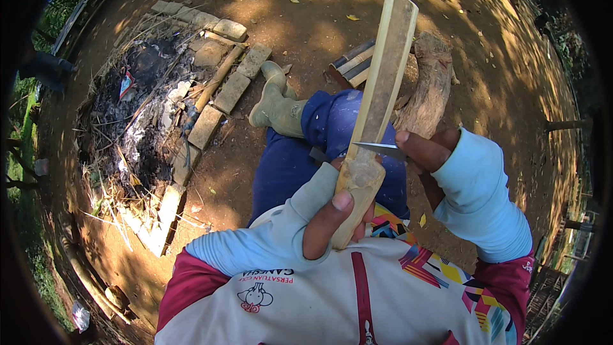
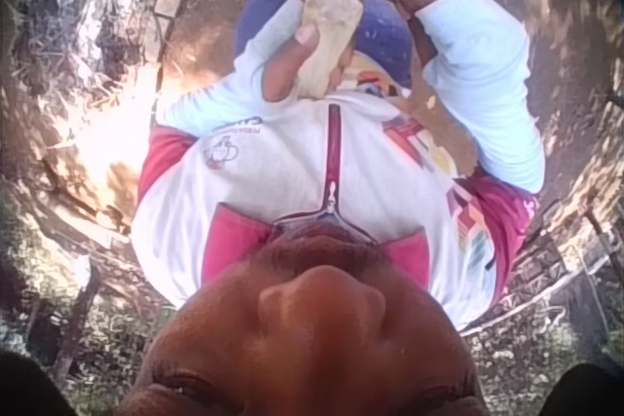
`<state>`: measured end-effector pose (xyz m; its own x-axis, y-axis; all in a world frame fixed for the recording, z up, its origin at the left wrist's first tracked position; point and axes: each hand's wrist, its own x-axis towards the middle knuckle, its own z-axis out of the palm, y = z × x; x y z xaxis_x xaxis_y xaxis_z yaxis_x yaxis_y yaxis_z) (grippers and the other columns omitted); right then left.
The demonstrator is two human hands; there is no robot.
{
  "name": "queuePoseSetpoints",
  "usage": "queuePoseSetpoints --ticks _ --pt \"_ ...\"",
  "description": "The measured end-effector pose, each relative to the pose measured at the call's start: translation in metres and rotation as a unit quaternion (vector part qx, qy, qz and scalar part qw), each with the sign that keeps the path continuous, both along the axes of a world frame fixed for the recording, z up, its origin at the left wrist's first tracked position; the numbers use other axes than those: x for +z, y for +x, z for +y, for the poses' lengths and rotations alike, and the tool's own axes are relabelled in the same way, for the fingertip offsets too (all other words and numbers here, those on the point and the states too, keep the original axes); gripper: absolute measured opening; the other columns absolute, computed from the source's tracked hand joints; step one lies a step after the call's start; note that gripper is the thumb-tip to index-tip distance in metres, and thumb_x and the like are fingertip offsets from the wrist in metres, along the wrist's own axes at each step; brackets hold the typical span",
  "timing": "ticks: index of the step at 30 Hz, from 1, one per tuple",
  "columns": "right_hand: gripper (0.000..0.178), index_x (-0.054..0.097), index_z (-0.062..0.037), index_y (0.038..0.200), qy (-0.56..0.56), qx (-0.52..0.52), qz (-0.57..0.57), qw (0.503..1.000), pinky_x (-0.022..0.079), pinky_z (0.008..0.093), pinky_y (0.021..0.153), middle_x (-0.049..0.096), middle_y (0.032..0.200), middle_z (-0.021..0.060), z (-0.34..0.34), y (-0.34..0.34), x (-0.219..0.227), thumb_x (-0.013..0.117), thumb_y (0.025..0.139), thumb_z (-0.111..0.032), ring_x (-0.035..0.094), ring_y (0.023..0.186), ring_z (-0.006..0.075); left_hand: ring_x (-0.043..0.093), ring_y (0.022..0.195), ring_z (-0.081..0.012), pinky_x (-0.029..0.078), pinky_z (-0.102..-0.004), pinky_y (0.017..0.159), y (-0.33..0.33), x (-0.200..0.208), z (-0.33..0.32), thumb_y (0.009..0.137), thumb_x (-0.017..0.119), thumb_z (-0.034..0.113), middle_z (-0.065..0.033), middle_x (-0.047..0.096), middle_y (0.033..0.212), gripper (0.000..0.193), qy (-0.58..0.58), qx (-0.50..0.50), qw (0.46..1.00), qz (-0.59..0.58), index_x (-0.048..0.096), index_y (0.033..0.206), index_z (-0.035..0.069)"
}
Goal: The person sits on the ground and uses a knife to carve a long piece of wood. They hold the wood with their left hand and carefully shave off thin layers with the knife in their right hand, rotating the wood to work on different sides.
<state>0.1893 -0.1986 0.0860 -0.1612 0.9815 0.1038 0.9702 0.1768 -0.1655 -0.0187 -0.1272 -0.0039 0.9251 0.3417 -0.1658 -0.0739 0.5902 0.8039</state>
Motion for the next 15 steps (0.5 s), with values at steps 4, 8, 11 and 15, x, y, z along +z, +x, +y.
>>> queuePoseSetpoints --ticks 4,8,11,15 --pt "0.047 0.063 -0.0175 0.118 -0.005 0.011 0.01 1.0 0.044 0.0327 0.044 0.055 0.06 0.0036 -0.001 0.0 -0.004 0.068 0.073 -0.007 0.057 0.05 0.0205 0.056 0.076 -0.0132 0.048 -0.0269 0.064 0.0 -0.003 -0.002 0.094 0.041 0.063 -0.0084 0.054 0.092 0.071 -0.008 0.006 1.0 0.011 0.033 0.132 0.004" --pt "0.057 0.066 -0.0138 0.116 -0.007 0.001 0.02 1.0 0.043 0.029 0.047 0.057 0.064 0.005 -0.001 0.0 0.0 0.075 0.065 0.009 0.057 0.053 0.0185 0.056 0.075 -0.0132 0.048 -0.0267 0.064 -0.001 -0.004 0.0 0.095 0.041 0.063 -0.0085 0.054 0.092 0.071 -0.009 -0.001 1.0 0.011 0.032 0.135 0.004" --pt "0.057 0.065 -0.0121 0.117 0.058 -0.006 0.04 0.997 0.043 0.0276 0.049 0.056 0.065 0.0047 0.001 0.004 0.0 0.073 0.066 0.013 0.056 0.054 0.0178 0.055 0.075 -0.013 0.047 -0.0262 0.063 -0.001 -0.007 -0.003 0.096 0.04 0.061 -0.0084 0.054 0.092 0.073 -0.026 -0.004 1.0 0.001 0.029 0.14 0.004" --pt "0.057 0.064 -0.0095 0.119 0.099 -0.015 0.022 0.995 0.043 0.0269 0.051 0.055 0.067 0.0046 0.004 0.005 0.001 0.071 0.068 0.017 0.054 0.056 0.0166 0.058 0.075 -0.0122 0.048 -0.0249 0.064 -0.002 -0.013 -0.005 0.089 0.045 0.068 -0.0075 0.056 0.094 0.087 -0.032 -0.013 0.999 0.019 0.025 0.147 0.005"
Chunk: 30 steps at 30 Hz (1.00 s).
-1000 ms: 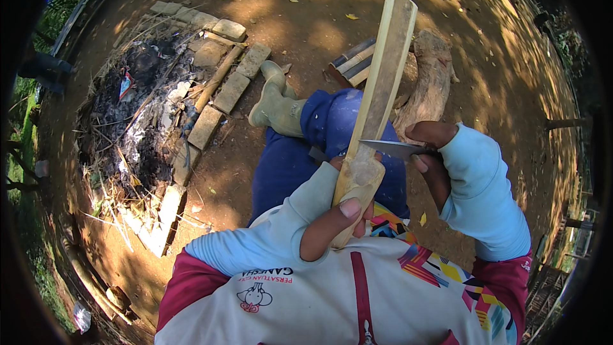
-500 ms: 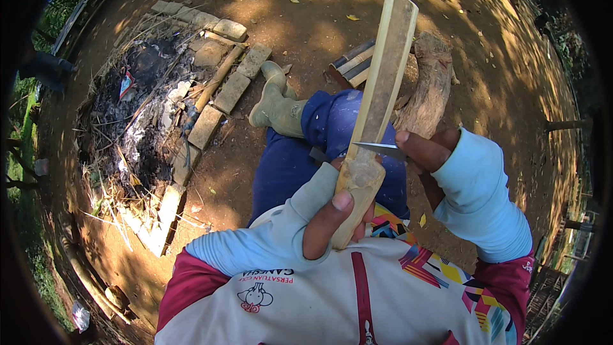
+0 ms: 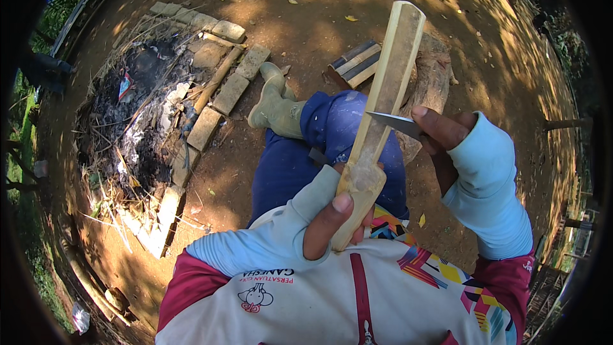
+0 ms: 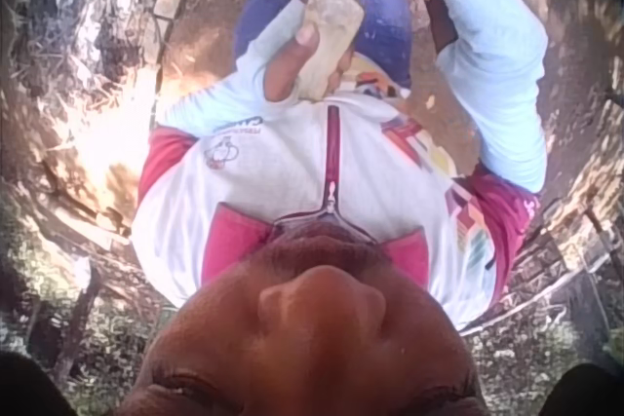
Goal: The person sits on the ground and uses a knife to carve a long piece of wood. They hold the wood with their left hand and carefully shave off thin layers with the knife in their right hand, rotating the wood to work on different sides.
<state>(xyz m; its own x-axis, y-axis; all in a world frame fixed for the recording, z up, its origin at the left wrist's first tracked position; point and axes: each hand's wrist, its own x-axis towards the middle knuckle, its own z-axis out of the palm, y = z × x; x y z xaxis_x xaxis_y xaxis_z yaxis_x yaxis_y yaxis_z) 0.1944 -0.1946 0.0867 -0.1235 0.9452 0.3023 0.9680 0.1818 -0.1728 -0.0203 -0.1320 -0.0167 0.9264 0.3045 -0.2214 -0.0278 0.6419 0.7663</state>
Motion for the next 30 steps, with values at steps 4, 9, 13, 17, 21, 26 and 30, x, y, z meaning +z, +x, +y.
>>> queuePoseSetpoints --ticks 4,9,13,17,21,26,30 --pt "0.05 0.065 -0.0117 0.119 -0.018 -0.003 0.032 0.999 0.042 0.0284 0.048 0.053 0.065 0.0045 -0.004 0.002 -0.006 0.069 0.074 0.008 0.053 0.053 0.0162 0.054 0.075 -0.0121 0.047 -0.0255 0.062 0.0 -0.002 -0.001 0.096 0.039 0.062 -0.0079 0.053 0.093 0.076 0.015 0.004 1.0 -0.026 0.027 0.143 0.004" --pt "0.038 0.065 -0.0183 0.119 -0.007 -0.014 0.026 1.0 0.041 0.031 0.043 0.051 0.058 0.0018 -0.004 0.002 -0.011 0.067 0.083 -0.009 0.053 0.048 0.0173 0.054 0.075 -0.0117 0.047 -0.0253 0.063 0.0 -0.009 -0.004 0.095 0.039 0.063 -0.0077 0.053 0.093 0.078 0.001 -0.003 1.0 -0.023 0.027 0.144 0.005" --pt "0.041 0.065 -0.0178 0.121 -0.02 -0.017 0.06 0.998 0.04 0.0308 0.043 0.053 0.06 0.002 -0.005 0.002 -0.011 0.068 0.082 -0.007 0.053 0.049 0.0171 0.054 0.076 -0.0112 0.047 -0.0251 0.064 0.0 -0.011 -0.004 0.094 0.039 0.064 -0.0075 0.053 0.094 0.079 -0.003 -0.005 1.0 -0.027 0.026 0.145 0.005" --pt "0.044 0.064 -0.0176 0.123 0.015 -0.037 0.131 0.991 0.041 0.0307 0.044 0.054 0.063 0.0028 -0.004 0.003 -0.014 0.069 0.081 -0.004 0.053 0.05 0.0168 0.054 0.078 -0.0109 0.047 -0.025 0.064 0.001 -0.006 -0.001 0.093 0.04 0.065 -0.0073 0.053 0.094 0.08 0.011 -0.024 1.0 -0.008 0.026 0.144 0.005" --pt "0.049 0.066 -0.0113 0.118 -0.045 -0.039 0.052 0.997 0.045 0.0261 0.055 0.055 0.069 0.0041 -0.004 -0.004 -0.001 0.069 0.076 0.013 0.055 0.058 0.0143 0.055 0.078 -0.011 0.047 -0.0251 0.065 0.0 -0.004 0.001 0.093 0.041 0.066 -0.0073 0.053 0.095 0.081 0.025 -0.03 0.999 -0.008 0.026 0.144 0.004" --pt "0.052 0.067 -0.0108 0.116 -0.014 -0.03 0.093 0.995 0.045 0.0275 0.054 0.055 0.068 0.0048 -0.004 -0.002 -0.009 0.072 0.071 0.014 0.056 0.058 0.0172 0.055 0.078 -0.0113 0.048 -0.0256 0.066 0.0 -0.006 0.001 0.093 0.041 0.065 -0.0075 0.053 0.096 0.078 0.024 -0.032 0.999 -0.014 0.03 0.14 0.004" --pt "0.052 0.067 -0.0114 0.116 -0.048 -0.033 0.039 0.998 0.044 0.0293 0.052 0.056 0.067 0.0053 -0.004 -0.005 -0.002 0.074 0.069 0.012 0.056 0.057 0.0191 0.055 0.078 -0.0114 0.048 -0.0262 0.066 -0.001 -0.003 0.002 0.094 0.04 0.064 -0.0075 0.054 0.095 0.075 0.029 -0.026 0.999 -0.003 0.03 0.138 0.004"
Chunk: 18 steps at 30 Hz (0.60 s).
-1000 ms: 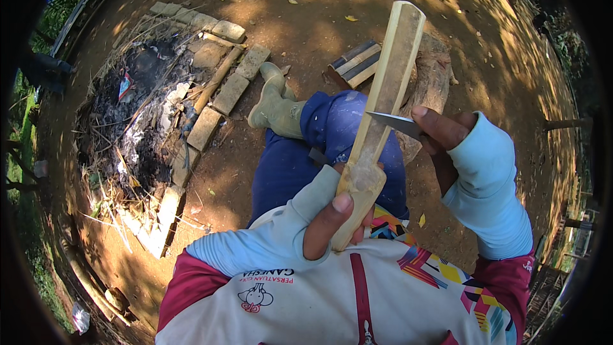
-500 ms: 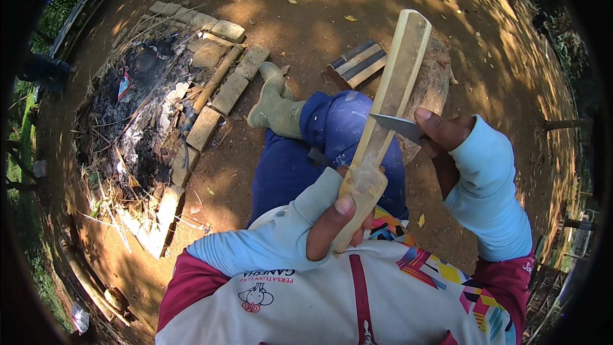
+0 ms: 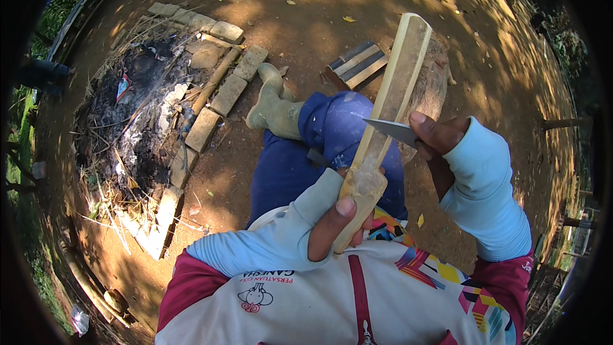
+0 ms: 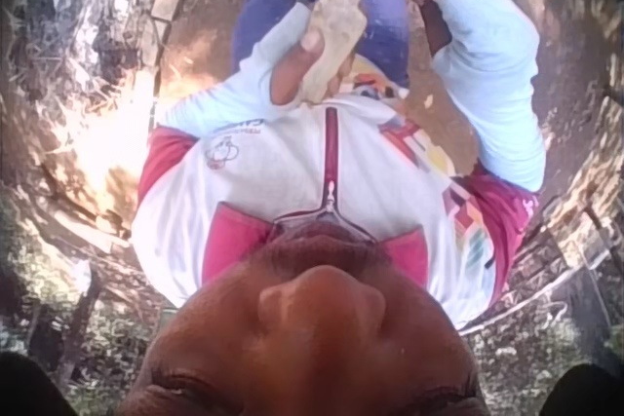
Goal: The person sits on the ground and uses a knife to carve a long piece of wood. They hold the wood with their left hand and carefully shave off thin layers with the knife in their right hand, rotating the wood to work on different sides.
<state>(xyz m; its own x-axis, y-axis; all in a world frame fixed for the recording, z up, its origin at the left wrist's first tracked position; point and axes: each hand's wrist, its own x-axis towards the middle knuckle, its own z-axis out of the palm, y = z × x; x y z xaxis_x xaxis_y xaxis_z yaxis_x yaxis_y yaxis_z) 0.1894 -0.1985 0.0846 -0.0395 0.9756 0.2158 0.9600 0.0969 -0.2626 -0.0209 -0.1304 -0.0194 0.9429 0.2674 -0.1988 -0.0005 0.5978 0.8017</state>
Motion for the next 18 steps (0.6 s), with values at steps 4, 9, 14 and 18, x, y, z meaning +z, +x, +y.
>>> queuePoseSetpoints --ticks 4,9,14,18 --pt "0.055 0.067 -0.0121 0.117 -0.025 0.021 -0.001 0.999 0.044 0.031 0.05 0.054 0.065 0.0058 0.0008 0.0006 -0.0021 0.075 0.068 0.011 0.055 0.055 0.02 0.054 0.077 -0.0114 0.047 -0.0261 0.066 0.0 0.0013 0.0015 0.094 0.039 0.064 -0.0076 0.054 0.094 0.076 -0.001 0.0 1.0 0.005 0.029 0.138 0.003" --pt "0.056 0.066 -0.0132 0.118 -0.031 0.041 -0.031 0.998 0.044 0.0302 0.049 0.054 0.064 0.0055 -0.001 -0.0017 -0.0025 0.075 0.067 0.01 0.055 0.053 0.02 0.055 0.074 -0.0113 0.047 -0.0255 0.063 0.0014 0.0024 -0.0004 0.092 0.041 0.067 -0.0078 0.054 0.091 0.079 0.006 0.022 1.0 0.011 0.03 0.137 0.003" --pt "0.04 0.065 -0.0157 0.12 -0.016 0.026 -0.02 0.999 0.044 0.0324 0.045 0.054 0.06 0.0036 -0.0003 0.0001 -0.0062 0.065 0.081 -0.006 0.056 0.05 0.0205 0.055 0.07 -0.0115 0.046 -0.0251 0.059 0.0036 0.0011 -0.0013 0.09 0.043 0.069 -0.008 0.055 0.089 0.082 -0.001 0.038 0.999 0.012 0.031 0.137 0.003" --pt "0.03 0.064 -0.0164 0.119 -0.045 0.049 -0.037 0.997 0.044 0.0343 0.044 0.054 0.057 0.003 -0.0008 -0.0001 -0.0068 0.06 0.089 -0.015 0.057 0.049 0.021 0.055 0.069 -0.0115 0.046 -0.0252 0.058 0.0046 -0.0019 -0.0039 0.09 0.044 0.07 -0.0078 0.055 0.088 0.082 -0.025 0.056 0.998 0.017 0.033 0.135 0.002"
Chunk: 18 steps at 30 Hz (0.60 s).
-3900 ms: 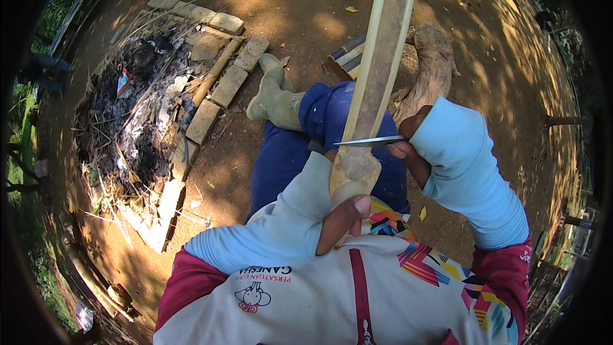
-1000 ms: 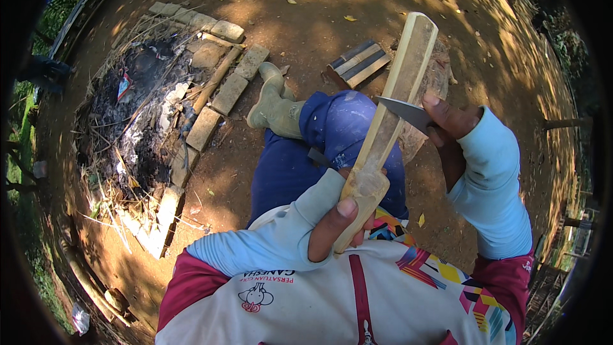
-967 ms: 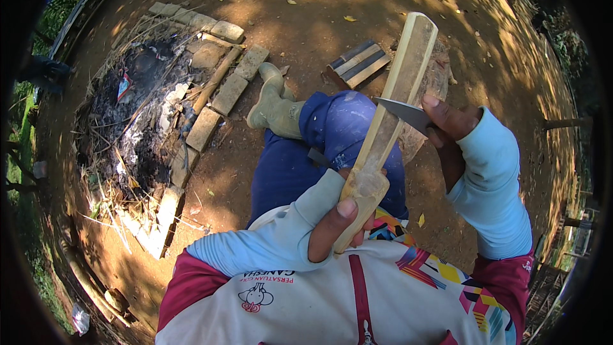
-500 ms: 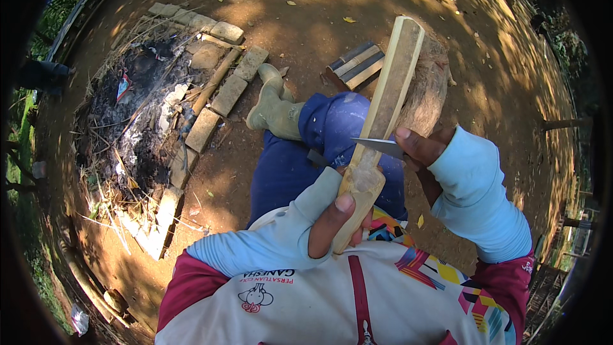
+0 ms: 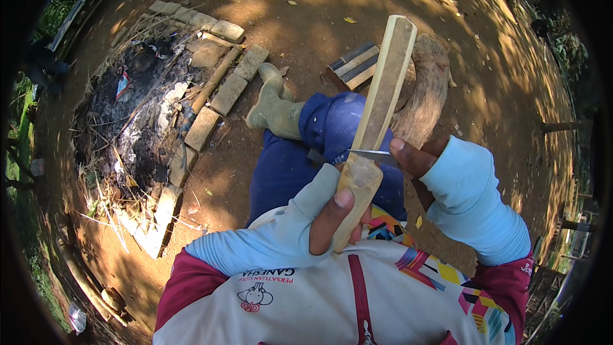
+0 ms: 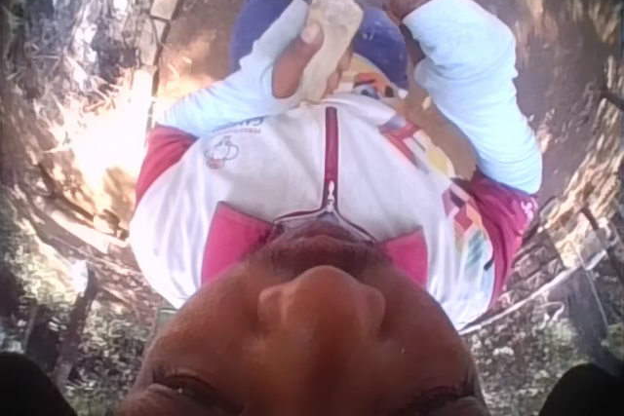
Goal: The person sits on the ground and uses a knife to carve a long piece of wood. They hold the wood with their left hand and carefully shave off thin layers with the knife in their right hand, rotating the wood to work on different sides.
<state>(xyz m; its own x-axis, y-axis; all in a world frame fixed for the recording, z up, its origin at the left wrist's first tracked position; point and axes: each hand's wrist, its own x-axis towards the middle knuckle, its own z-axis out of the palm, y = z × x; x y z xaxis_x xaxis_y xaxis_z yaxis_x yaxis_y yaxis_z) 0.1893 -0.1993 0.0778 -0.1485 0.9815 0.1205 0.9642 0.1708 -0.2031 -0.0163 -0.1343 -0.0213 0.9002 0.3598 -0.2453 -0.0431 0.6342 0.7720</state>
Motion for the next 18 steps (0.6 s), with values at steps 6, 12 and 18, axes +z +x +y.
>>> queuePoseSetpoints --ticks 6,12,18 --pt "0.035 0.065 -0.0154 0.118 0.036 -0.007 0.007 0.999 0.044 0.0326 0.044 0.055 0.059 0.0042 0.002 0.001 0.002 0.064 0.084 -0.01 0.056 0.049 0.0205 0.054 0.068 -0.0115 0.046 -0.0252 0.058 -0.001 -0.002 -0.002 0.089 0.045 0.071 -0.0081 0.055 0.088 0.082 -0.003 0.005 1.0 0.002 0.034 0.134 0.003" --pt "0.041 0.066 -0.014 0.115 0.028 -0.017 0.028 0.999 0.043 0.0309 0.046 0.056 0.062 0.0054 0.002 0.003 0.002 0.069 0.076 0.0 0.056 0.051 0.0204 0.054 0.068 -0.0115 0.046 -0.0253 0.058 0.0 0.004 0.001 0.09 0.045 0.069 -0.0083 0.054 0.088 0.081 0.003 -0.001 1.0 0.011 0.033 0.136 0.004" --pt "0.023 0.066 -0.0144 0.114 -0.011 -0.001 0.024 1.0 0.044 0.0328 0.046 0.055 0.058 0.0046 0.001 -0.001 0.003 0.058 0.093 -0.019 0.056 0.048 0.0207 0.053 0.069 -0.0115 0.046 -0.0251 0.059 0.0 0.003 0.0 0.09 0.046 0.067 -0.0084 0.054 0.089 0.083 -0.013 0.0 1.0 0.005 0.029 0.141 0.005"
